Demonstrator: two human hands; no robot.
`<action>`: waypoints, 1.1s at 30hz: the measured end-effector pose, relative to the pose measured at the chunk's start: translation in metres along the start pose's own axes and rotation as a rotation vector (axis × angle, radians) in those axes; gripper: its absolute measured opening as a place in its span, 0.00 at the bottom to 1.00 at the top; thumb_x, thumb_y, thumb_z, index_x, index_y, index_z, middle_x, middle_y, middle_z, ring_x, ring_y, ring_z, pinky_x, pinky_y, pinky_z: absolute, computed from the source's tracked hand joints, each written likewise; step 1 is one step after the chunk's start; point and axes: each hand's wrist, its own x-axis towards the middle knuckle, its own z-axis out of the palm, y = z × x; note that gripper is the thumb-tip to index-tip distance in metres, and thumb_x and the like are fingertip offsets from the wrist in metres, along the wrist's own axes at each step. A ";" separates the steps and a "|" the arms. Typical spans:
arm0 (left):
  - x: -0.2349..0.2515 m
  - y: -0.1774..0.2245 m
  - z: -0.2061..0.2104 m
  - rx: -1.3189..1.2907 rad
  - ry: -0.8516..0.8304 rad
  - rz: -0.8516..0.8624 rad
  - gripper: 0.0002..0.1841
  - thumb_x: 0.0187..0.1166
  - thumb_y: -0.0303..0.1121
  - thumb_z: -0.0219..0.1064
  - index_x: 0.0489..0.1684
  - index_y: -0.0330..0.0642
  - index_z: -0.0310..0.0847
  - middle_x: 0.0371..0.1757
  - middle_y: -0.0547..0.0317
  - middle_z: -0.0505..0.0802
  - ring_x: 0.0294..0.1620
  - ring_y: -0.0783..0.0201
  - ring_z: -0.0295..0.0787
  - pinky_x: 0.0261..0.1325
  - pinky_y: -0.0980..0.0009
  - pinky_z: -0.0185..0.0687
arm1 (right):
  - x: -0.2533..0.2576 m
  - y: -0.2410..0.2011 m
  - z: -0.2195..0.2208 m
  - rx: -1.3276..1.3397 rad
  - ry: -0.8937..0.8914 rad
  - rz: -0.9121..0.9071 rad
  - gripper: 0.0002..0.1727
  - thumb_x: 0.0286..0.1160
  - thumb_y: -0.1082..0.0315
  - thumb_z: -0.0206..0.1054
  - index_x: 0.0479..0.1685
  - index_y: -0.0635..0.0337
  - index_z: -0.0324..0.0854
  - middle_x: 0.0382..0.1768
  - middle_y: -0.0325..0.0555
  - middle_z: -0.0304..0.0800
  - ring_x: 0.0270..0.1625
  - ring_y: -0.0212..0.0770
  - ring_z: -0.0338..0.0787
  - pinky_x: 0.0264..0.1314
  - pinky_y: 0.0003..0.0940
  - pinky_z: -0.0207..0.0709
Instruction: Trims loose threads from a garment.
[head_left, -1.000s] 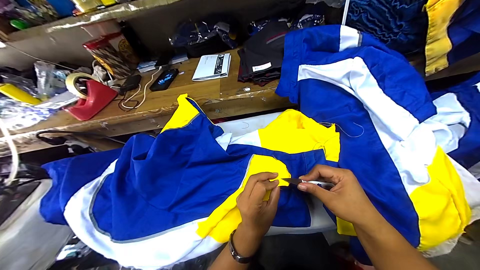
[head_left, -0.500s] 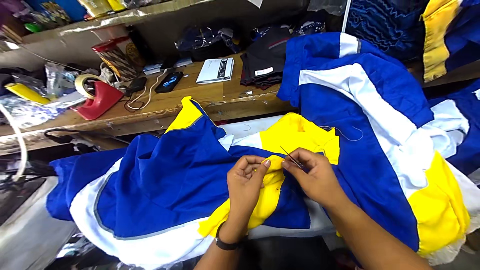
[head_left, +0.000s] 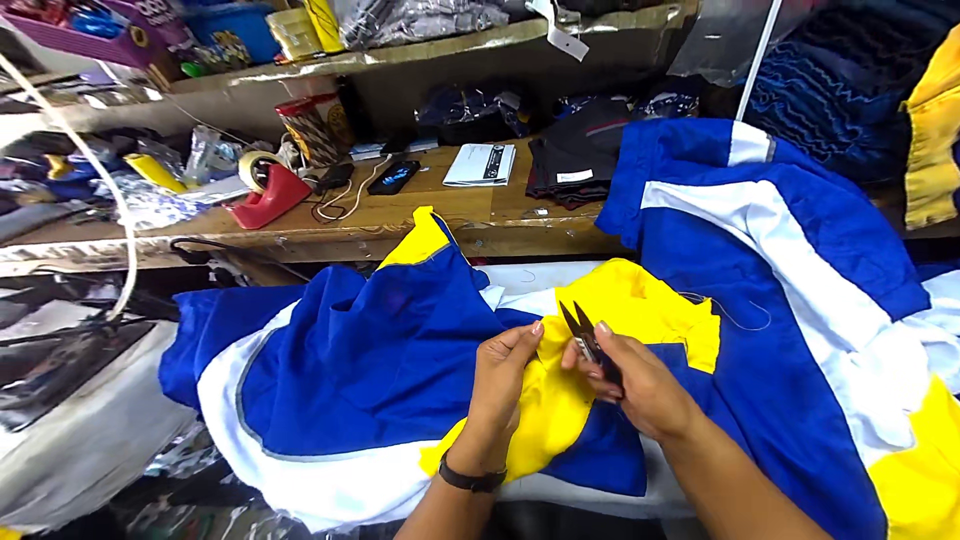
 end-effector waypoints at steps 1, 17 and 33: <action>-0.002 -0.002 0.001 -0.010 -0.027 -0.007 0.13 0.87 0.25 0.58 0.35 0.33 0.90 0.30 0.58 0.94 0.34 0.71 0.91 0.46 0.73 0.89 | 0.004 0.004 0.000 0.022 0.013 0.032 0.28 0.95 0.54 0.31 0.38 0.52 0.77 0.20 0.23 0.66 0.17 0.18 0.61 0.20 0.14 0.56; -0.006 -0.006 0.004 -0.047 -0.096 0.032 0.14 0.87 0.26 0.59 0.37 0.34 0.92 0.32 0.59 0.95 0.35 0.72 0.91 0.46 0.73 0.89 | -0.007 0.013 -0.010 0.112 -0.104 0.052 0.24 0.94 0.48 0.44 0.30 0.48 0.75 0.14 0.23 0.64 0.12 0.17 0.60 0.13 0.11 0.53; -0.007 -0.001 0.007 -0.037 -0.041 0.023 0.13 0.87 0.25 0.59 0.36 0.32 0.90 0.30 0.57 0.94 0.32 0.71 0.91 0.43 0.73 0.89 | -0.016 0.013 -0.015 0.120 -0.147 0.130 0.24 0.94 0.50 0.46 0.25 0.47 0.74 0.11 0.23 0.59 0.10 0.15 0.56 0.12 0.11 0.49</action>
